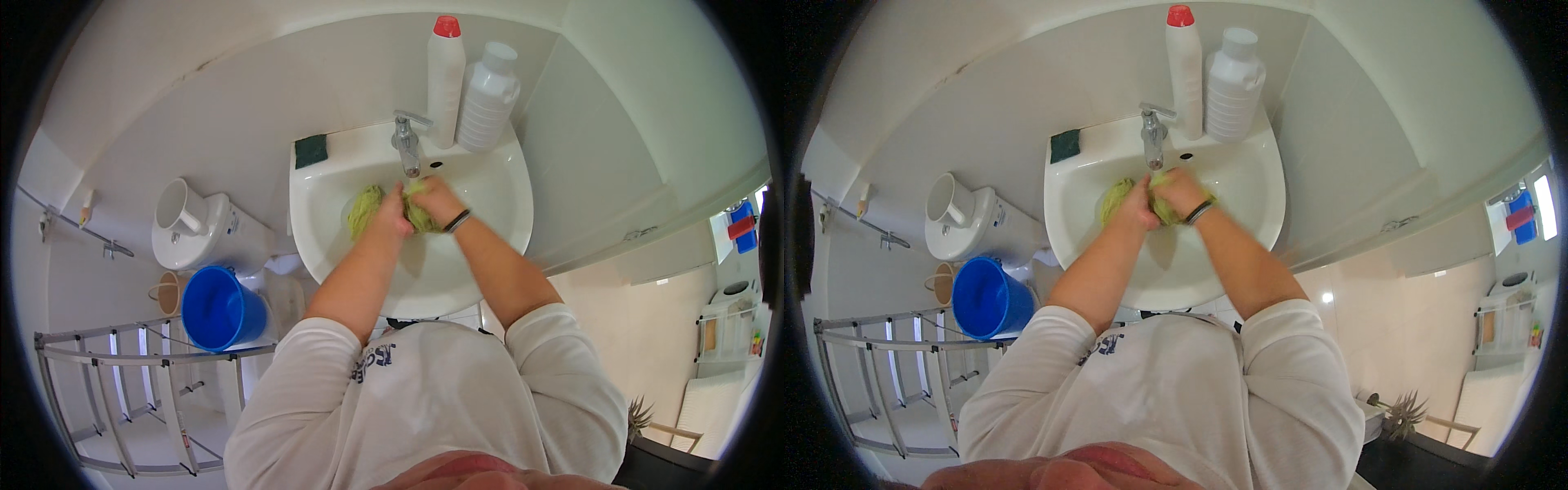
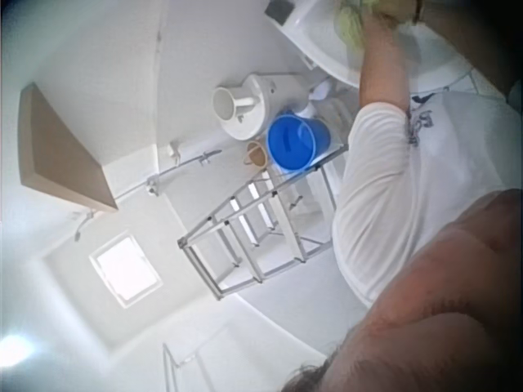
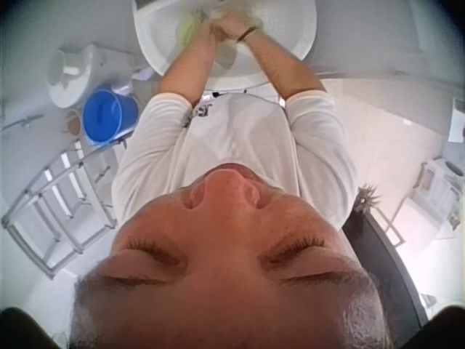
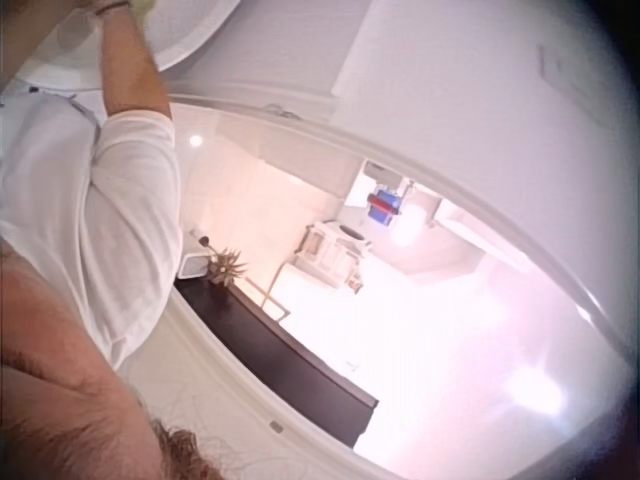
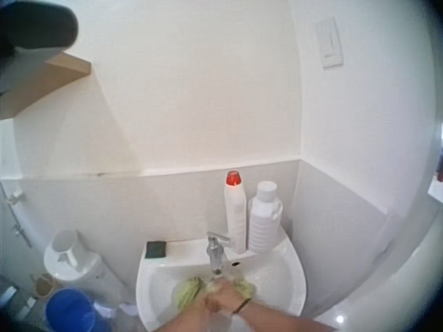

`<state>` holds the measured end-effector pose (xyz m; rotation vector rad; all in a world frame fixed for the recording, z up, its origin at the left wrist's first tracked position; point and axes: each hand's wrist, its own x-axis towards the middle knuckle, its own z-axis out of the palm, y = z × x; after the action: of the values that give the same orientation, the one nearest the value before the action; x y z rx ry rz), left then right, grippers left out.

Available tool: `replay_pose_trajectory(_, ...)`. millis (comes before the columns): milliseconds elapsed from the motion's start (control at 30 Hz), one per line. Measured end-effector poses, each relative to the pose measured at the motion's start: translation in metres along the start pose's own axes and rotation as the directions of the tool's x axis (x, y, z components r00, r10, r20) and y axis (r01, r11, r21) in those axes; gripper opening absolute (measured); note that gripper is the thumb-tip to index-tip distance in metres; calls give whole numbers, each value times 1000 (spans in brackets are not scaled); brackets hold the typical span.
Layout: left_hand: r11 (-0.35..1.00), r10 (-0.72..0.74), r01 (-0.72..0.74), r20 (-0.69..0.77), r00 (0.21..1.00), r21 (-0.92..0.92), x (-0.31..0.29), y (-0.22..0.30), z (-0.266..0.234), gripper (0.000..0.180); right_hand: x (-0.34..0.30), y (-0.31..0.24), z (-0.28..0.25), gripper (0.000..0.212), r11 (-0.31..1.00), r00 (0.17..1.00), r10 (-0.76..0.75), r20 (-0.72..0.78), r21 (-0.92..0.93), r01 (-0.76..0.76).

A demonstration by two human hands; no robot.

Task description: The person washes a green cloth and a brown cloth in a bathroom sink. They rinse the cloths under running water, squeeze them, and then apply a liquid from a white bottle to the green cloth before scrubbing and rinsing it again.

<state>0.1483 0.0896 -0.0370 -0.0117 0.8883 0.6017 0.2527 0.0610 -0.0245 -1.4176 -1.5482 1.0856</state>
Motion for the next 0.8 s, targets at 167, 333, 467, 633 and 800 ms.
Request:
replay_pose_trajectory(167, 974, 133, -163, 184, 974, 159, 3, -8, -26, 38, -32, -30, 62, 31, 840, 841, -525, -135, -244, 485)
replay_pose_trajectory(333, 973, 183, -207, 205, 962, 103, 23, -15, -14, 32, -5, -3, 34, 33, 856, 931, -207, -300, -516, 24)
replay_pose_trajectory(467, 990, 99, -102, 34, 994, 94, -24, -18, 16, 26, -5, 1, 22, 28, 776, 903, -343, -257, -619, 119)
replay_pose_trajectory(633, 890, 204, -325, 356, 912, 321, 28, -5, -33, 28, -33, -33, 69, 24, 695, 907, -420, 15, -638, 332)
replay_pose_trajectory(800, 956, 22, -98, 265, 964, 277, -8, -13, 5, 33, 7, 16, -2, 34, 792, 851, -270, -451, -607, -70)
